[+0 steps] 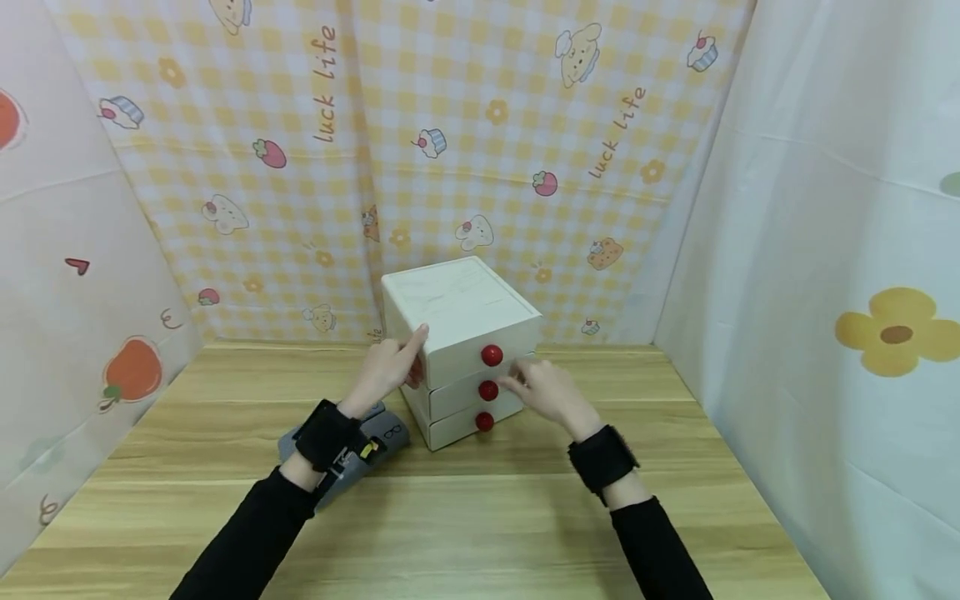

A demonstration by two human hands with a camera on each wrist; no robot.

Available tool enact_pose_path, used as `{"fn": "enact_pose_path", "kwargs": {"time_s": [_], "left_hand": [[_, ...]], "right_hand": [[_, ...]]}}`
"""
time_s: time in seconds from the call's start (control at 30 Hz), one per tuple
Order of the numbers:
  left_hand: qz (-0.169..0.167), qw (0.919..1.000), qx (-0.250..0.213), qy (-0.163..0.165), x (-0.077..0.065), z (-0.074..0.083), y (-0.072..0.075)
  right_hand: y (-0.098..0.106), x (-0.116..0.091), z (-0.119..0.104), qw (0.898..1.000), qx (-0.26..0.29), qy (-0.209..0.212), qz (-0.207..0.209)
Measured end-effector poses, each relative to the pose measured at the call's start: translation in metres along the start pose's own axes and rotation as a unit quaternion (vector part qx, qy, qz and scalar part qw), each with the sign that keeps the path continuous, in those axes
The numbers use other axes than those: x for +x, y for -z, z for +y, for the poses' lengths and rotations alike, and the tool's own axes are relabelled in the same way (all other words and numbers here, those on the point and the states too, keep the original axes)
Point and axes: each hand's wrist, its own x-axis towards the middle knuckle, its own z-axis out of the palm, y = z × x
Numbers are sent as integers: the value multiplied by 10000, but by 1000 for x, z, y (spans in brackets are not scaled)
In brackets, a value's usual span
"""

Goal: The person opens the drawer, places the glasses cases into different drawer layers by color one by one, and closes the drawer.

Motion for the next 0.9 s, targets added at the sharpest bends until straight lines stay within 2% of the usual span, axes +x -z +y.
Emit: {"fn": "enact_pose_path", "kwargs": {"time_s": [0.1,0.23,0.33,0.4,0.53,0.63,0.7,0.77,0.87,0.9], "left_hand": [[547,9978,134,-340,-18,-3,-12],[1136,9884,554,-842,-44,-7,-33],[1037,9871,624,-1043,-60,-9,-52],[740,9906,554,-1008,-66,-11,-65],[-123,9982,78,-586,-68,-15,-88],[-723,9967,-358,-114,-62,-20,-102],[-1148,9884,-937,343,-58,-25,-110],[-1427,9760,-1434,809,-53,-29,-118],[-1608,9497,-2217,1520,-46,-32,-129],[-1609,9449,-2323,1653,-42,-32,-132]], "right_hand": [[27,-1,13,9995,214,-231,-35],[62,5,27,9971,287,-699,-59],[81,14,32,9954,341,-898,-63],[90,22,33,9943,436,-965,-129],[99,40,27,9918,548,-1108,-323],[101,52,23,9898,551,-1219,-480],[99,58,22,9891,488,-1270,-566],[98,63,22,9884,426,-1301,-657],[95,68,23,9871,398,-1337,-787],[95,70,23,9869,394,-1327,-829]]}}
